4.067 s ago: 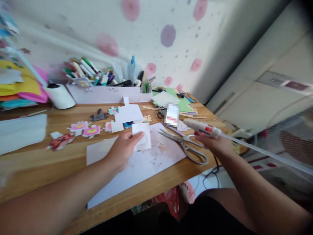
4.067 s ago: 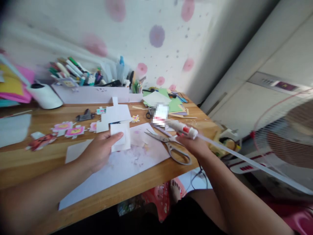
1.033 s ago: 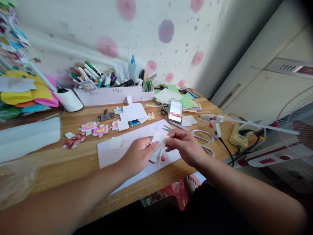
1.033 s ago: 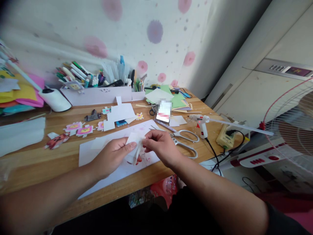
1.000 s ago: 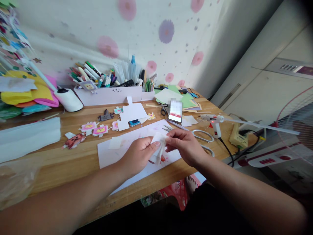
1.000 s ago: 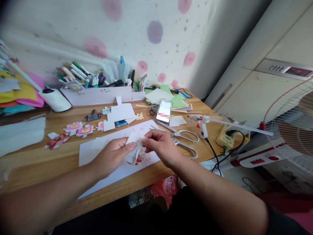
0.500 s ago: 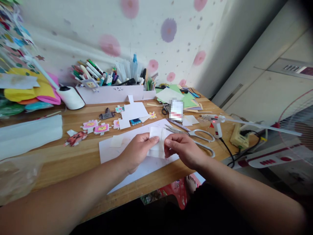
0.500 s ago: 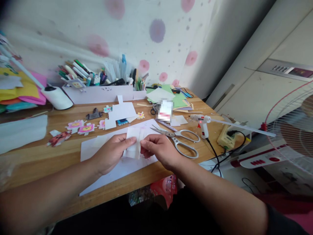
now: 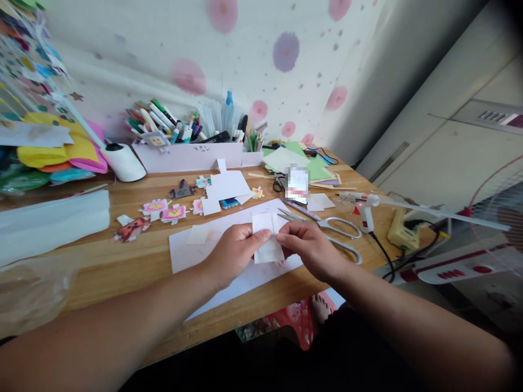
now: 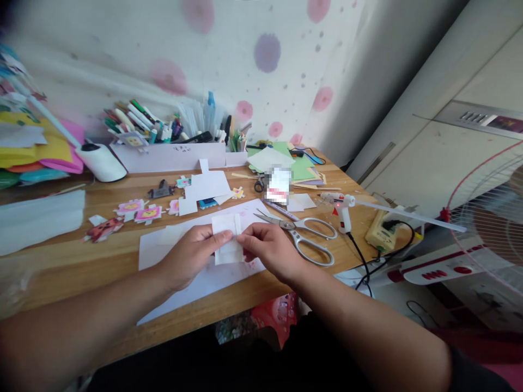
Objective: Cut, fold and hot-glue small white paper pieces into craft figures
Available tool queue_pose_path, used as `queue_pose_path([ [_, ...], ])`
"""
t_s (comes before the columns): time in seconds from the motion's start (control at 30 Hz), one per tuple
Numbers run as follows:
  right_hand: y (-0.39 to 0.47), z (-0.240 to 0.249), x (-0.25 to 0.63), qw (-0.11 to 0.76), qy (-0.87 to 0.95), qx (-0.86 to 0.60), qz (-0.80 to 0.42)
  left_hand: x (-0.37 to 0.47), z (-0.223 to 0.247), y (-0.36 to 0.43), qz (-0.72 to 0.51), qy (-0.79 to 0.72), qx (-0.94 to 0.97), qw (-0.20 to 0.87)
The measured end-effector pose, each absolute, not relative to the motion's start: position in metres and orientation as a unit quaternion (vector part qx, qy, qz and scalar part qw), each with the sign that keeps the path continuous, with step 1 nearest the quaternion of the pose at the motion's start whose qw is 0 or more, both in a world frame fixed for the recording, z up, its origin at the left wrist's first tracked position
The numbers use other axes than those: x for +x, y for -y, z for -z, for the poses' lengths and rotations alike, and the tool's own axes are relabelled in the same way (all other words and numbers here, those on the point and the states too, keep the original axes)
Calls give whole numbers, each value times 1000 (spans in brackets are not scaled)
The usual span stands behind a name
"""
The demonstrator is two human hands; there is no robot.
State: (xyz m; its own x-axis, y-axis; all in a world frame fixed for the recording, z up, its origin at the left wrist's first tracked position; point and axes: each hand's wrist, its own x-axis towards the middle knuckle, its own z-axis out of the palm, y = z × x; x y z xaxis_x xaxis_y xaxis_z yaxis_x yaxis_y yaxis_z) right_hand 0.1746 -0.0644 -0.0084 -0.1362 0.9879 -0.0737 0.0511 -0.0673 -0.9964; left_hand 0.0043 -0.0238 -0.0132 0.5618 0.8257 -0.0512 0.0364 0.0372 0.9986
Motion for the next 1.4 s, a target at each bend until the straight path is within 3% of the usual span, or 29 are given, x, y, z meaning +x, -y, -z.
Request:
queue_pose_path([
  [0.1,67,9,174,428,498,-464,-594,6,13,25,-330,-342,557,681],
  [0.37,69,1,174,410,577,-500,-500,6,13,27,-327,-337,525,710],
  [0.57,71,3,179,414,551,-465,-556,6,13,26,-344,-334,500,721],
  [0.87,75,4,173,428,568,-516,-477,6,15,27,-333,-350,506,715],
  [1.1,73,5,176,447,585,-474,-483,6,11,28,-329,-337,514,717],
  [1.4,69,6,168,418,595,-537,-428,5,18,28,-350,-353,599,628],
])
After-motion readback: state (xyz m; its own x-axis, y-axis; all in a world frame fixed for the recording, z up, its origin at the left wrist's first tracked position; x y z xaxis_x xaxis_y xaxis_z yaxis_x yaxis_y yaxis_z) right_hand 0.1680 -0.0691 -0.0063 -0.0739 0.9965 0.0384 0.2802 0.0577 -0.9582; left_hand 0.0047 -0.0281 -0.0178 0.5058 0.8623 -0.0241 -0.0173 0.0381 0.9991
